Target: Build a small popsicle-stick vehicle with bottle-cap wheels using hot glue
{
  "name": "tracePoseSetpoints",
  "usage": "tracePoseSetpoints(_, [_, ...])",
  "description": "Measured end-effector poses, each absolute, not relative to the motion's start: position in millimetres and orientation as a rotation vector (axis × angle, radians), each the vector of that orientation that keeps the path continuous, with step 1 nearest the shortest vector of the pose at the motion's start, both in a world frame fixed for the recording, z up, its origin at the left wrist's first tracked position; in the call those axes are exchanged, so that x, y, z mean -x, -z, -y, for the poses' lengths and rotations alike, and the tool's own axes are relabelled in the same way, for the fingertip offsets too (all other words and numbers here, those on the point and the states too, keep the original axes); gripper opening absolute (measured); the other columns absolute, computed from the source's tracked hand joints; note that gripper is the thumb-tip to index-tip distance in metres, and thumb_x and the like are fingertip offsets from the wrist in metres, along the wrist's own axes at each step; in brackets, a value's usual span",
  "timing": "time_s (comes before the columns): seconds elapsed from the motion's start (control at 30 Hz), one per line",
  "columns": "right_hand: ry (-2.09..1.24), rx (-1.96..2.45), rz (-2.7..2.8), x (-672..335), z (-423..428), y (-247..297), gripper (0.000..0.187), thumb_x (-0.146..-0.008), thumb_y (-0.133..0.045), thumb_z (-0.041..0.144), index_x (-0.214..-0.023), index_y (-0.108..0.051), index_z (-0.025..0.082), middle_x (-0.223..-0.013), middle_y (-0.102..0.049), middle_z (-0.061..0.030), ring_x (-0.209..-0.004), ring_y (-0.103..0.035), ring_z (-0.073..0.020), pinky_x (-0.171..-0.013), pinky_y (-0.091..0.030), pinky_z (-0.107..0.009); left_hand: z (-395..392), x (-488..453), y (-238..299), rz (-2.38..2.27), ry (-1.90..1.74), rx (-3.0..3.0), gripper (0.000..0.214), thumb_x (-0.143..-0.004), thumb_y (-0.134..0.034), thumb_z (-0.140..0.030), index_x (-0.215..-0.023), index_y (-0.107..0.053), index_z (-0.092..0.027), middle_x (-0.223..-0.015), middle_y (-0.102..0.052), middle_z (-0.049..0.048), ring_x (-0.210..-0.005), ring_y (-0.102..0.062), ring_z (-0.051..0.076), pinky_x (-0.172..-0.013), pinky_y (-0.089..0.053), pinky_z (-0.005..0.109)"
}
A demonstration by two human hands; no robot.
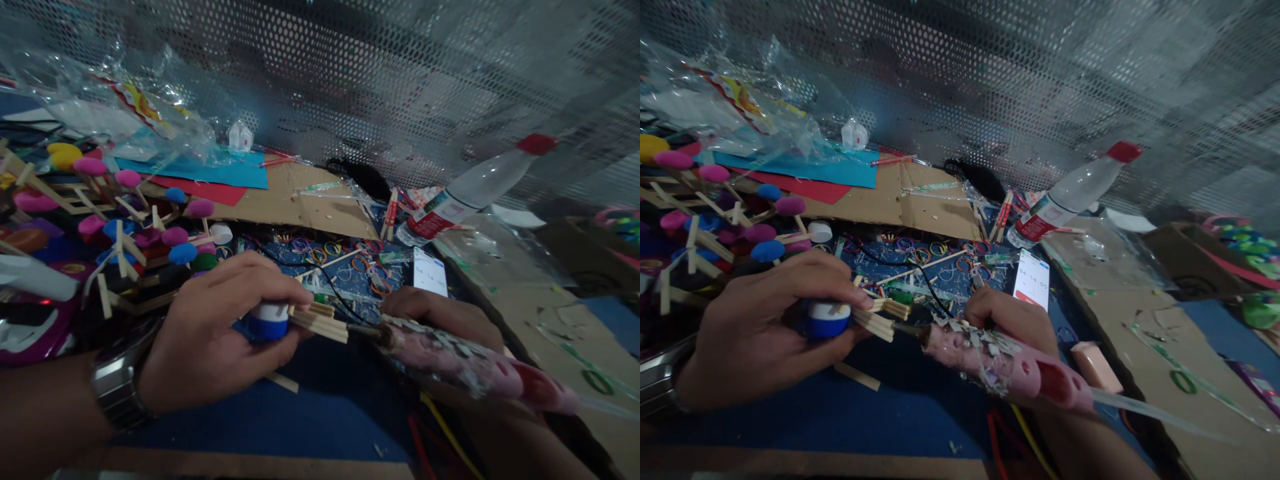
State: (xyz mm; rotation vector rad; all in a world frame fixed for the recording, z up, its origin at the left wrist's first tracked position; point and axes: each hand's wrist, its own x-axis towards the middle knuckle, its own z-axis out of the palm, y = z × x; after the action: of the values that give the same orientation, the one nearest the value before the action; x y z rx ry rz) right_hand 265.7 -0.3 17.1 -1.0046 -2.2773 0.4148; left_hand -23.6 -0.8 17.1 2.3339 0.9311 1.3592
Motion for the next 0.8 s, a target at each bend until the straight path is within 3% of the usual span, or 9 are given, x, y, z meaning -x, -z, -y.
tracePoseSetpoints(0.57, [-0.472,1.033,2.226,-265.6,1.7,-16.3,0.021,-0.085,-0.065,0.038,-0.072,-0.055,0.025,-0.063,-0.067,0.0000,-0.052,-0.066,-0.0176,-0.049,-0.050,-0.027,-0.1,24.0,-18.8,-0.920,-1.369,-2.342,0.026,-0.079,-0.076,-0.011,-0.101,-0.068,-0.024,-0.086,-0.077,0.0008,-0.083,-0.073,0.018,-0.072,-0.063,0.028])
tracePoseSetpoints(0.8, [-0.542,1.060,2.216,-266.4,2.1,-17.2,0.019,-0.084,-0.067,0.034,-0.071,-0.056,0.025,-0.063,-0.067,-0.0004,-0.053,-0.066,-0.0190,-0.050,-0.049,-0.028,0.8,24.1,-18.5,-0.928,-1.389,-2.339,0.026,-0.078,-0.078,-0.010,-0.099,-0.069,-0.022,-0.085,-0.077,0.0004,-0.083,-0.072,0.016,-0.074,-0.062,0.025])
